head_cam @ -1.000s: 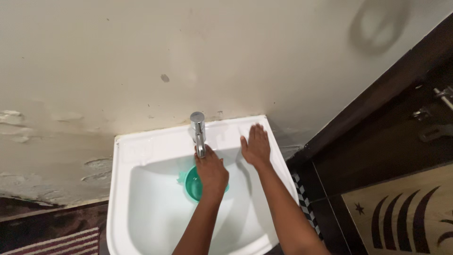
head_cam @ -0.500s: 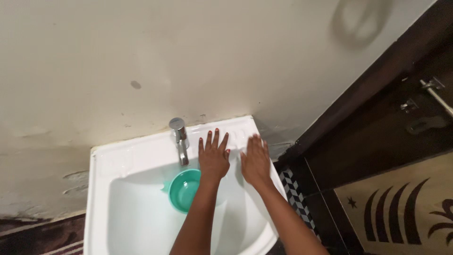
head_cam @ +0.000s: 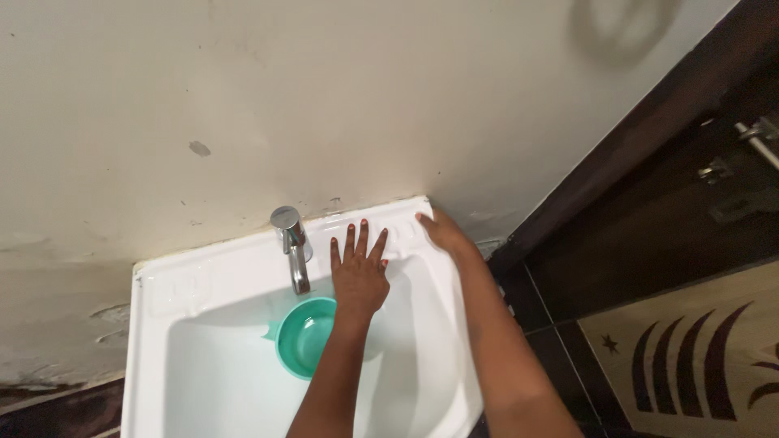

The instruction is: The person washes their hands at a bathroom sink using a sponge and water from the faucet. They rinse the sponge, fill a green cup with water, and repeatedly rinse their hands and the sink basin before hanging the cup on a wall hook.

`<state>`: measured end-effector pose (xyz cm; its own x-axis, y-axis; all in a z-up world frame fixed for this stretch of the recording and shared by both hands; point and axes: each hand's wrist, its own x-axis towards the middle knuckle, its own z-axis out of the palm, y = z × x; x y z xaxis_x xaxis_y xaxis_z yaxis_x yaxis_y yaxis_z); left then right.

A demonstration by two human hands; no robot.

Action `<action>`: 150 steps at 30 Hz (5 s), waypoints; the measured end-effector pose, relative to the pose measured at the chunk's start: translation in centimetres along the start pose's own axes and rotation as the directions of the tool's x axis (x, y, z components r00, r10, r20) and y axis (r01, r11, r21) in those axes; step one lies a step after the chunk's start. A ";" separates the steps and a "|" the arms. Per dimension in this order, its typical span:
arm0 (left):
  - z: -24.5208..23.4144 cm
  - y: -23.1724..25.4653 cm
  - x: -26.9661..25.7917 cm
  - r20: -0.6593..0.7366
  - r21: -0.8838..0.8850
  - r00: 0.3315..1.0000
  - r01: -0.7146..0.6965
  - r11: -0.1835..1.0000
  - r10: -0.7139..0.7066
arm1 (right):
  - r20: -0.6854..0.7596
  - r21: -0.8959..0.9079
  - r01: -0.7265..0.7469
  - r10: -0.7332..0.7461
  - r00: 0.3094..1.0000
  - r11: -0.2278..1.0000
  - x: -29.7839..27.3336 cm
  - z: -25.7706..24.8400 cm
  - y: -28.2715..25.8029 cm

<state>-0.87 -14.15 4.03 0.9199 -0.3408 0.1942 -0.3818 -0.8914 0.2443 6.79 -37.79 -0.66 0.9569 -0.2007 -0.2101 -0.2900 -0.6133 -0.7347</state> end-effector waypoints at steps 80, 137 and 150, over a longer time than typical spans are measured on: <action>6.2 14.2 -15.7 0.068 -0.510 0.983 -0.112 0.853 0.170 | 0.013 0.879 -0.084 0.153 0.988 0.468 -22.9 3.7 10.4; -3.2 -13.6 -40.3 0.215 -0.630 0.889 -0.190 -0.753 -0.405 | 0.406 -0.346 0.806 -0.698 0.589 0.480 -44.1 27.7 -15.8; -4.6 -16.8 -37.8 0.202 -0.818 0.743 -0.230 -0.528 -0.638 | 0.460 -0.160 0.881 -0.757 0.465 0.445 -38.5 33.7 -19.1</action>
<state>-29.60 15.05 -3.05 0.9452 0.2549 -0.2038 -0.0838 0.7932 0.6032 -23.89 7.37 -0.29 0.6731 0.7217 0.1616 0.7113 -0.5719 -0.4086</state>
